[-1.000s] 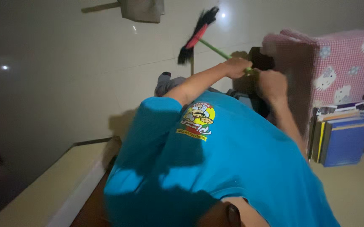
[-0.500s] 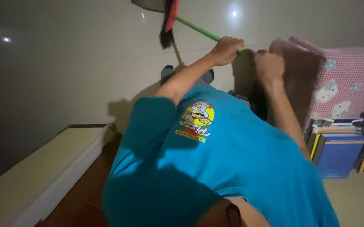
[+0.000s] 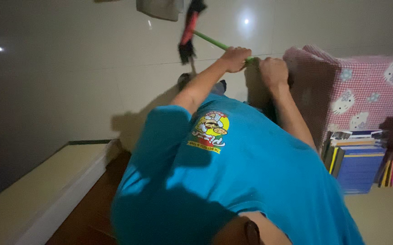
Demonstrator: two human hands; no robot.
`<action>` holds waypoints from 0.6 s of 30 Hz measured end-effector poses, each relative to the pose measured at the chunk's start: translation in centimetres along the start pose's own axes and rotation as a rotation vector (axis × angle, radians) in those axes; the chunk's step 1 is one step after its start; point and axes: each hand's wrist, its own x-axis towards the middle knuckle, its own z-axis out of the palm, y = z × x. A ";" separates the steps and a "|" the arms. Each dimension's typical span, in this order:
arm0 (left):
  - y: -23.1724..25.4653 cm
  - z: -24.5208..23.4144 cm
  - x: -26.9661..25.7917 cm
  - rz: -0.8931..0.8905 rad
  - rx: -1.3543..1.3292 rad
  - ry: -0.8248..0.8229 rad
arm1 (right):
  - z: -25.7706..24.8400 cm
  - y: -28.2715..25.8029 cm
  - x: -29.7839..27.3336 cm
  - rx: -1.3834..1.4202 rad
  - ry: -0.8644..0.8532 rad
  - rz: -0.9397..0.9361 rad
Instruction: The person sweeps the floor using a broom, pushing debris into a dustpan.
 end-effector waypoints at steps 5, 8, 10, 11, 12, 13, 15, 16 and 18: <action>2.3 -3.7 -0.6 -0.005 -0.146 0.150 | -4.5 2.7 0.4 0.097 0.008 -0.036; 5.2 -5.3 2.5 0.113 -0.236 0.281 | -9.8 6.4 -0.3 0.053 -0.165 0.091; 6.8 -6.4 5.6 0.112 -0.305 0.191 | -13.0 8.3 -0.4 0.006 -0.073 0.055; 6.9 -6.8 6.6 0.169 -0.291 0.231 | -14.2 8.9 -0.1 -0.019 -0.028 0.038; 6.7 -6.9 7.7 0.226 -0.277 0.274 | -14.9 9.1 0.6 -0.064 -0.052 0.054; 6.5 -6.9 9.0 0.283 -0.262 0.317 | -15.1 8.9 1.4 -0.108 -0.075 0.071; 5.8 -5.9 12.4 0.218 -0.274 0.237 | -14.3 8.7 3.1 -0.152 -0.149 0.100; 4.5 -5.6 13.9 0.182 -0.278 0.197 | -13.2 8.0 5.1 -0.151 -0.195 0.111; 1.4 -5.8 15.7 0.209 -0.278 0.176 | -10.8 7.0 9.0 -0.155 -0.197 0.069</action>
